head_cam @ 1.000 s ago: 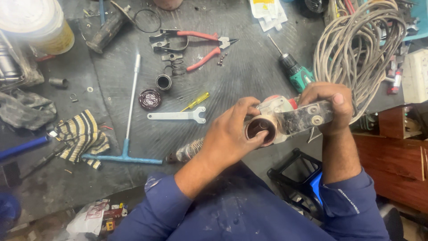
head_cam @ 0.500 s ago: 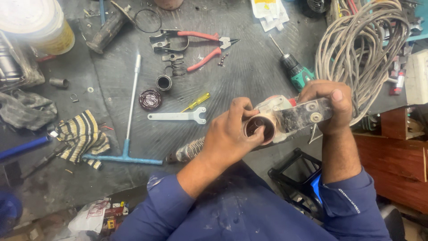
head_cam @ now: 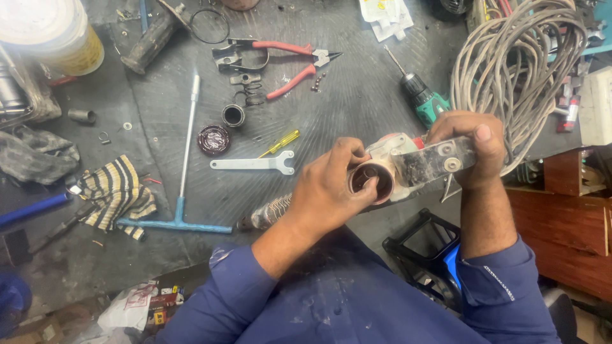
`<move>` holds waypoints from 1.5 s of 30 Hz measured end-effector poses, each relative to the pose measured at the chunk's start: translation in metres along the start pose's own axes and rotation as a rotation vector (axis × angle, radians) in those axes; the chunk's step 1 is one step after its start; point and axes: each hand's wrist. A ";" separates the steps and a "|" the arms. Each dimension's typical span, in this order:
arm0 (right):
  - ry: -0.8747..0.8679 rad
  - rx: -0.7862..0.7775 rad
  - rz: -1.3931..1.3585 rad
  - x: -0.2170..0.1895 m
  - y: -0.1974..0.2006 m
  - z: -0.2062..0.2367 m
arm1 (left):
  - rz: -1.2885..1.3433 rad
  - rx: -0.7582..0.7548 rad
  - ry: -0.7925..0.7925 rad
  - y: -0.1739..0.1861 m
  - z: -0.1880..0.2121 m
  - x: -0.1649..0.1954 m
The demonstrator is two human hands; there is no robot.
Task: The person cleans a power tool at a workbench. They brush dust off the tool body, use a wrench and screwdriver to loosen and remove parts of its housing, then wipe the tool and its removed cover with a cloth.
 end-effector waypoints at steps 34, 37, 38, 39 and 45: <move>0.214 0.251 0.125 0.015 -0.010 0.002 | -0.673 0.260 -0.165 0.027 0.085 -0.034; 0.236 0.221 0.170 0.019 -0.001 -0.002 | -0.704 0.350 -0.120 0.017 0.085 -0.034; 0.247 0.213 0.182 0.018 0.003 -0.005 | -0.699 0.347 -0.074 0.015 0.084 -0.033; 0.159 0.180 0.192 0.016 0.006 -0.008 | -0.690 0.342 -0.027 0.012 0.084 -0.032; -0.456 0.056 0.380 -0.002 0.013 -0.036 | -0.631 0.270 0.125 -0.003 0.085 -0.023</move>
Point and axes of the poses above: each hand's wrist, its own z-axis away from the middle knuckle, its own y-axis out of the back of the hand, x = y × z, and after that the axes turned 5 degrees about -x, right-handed
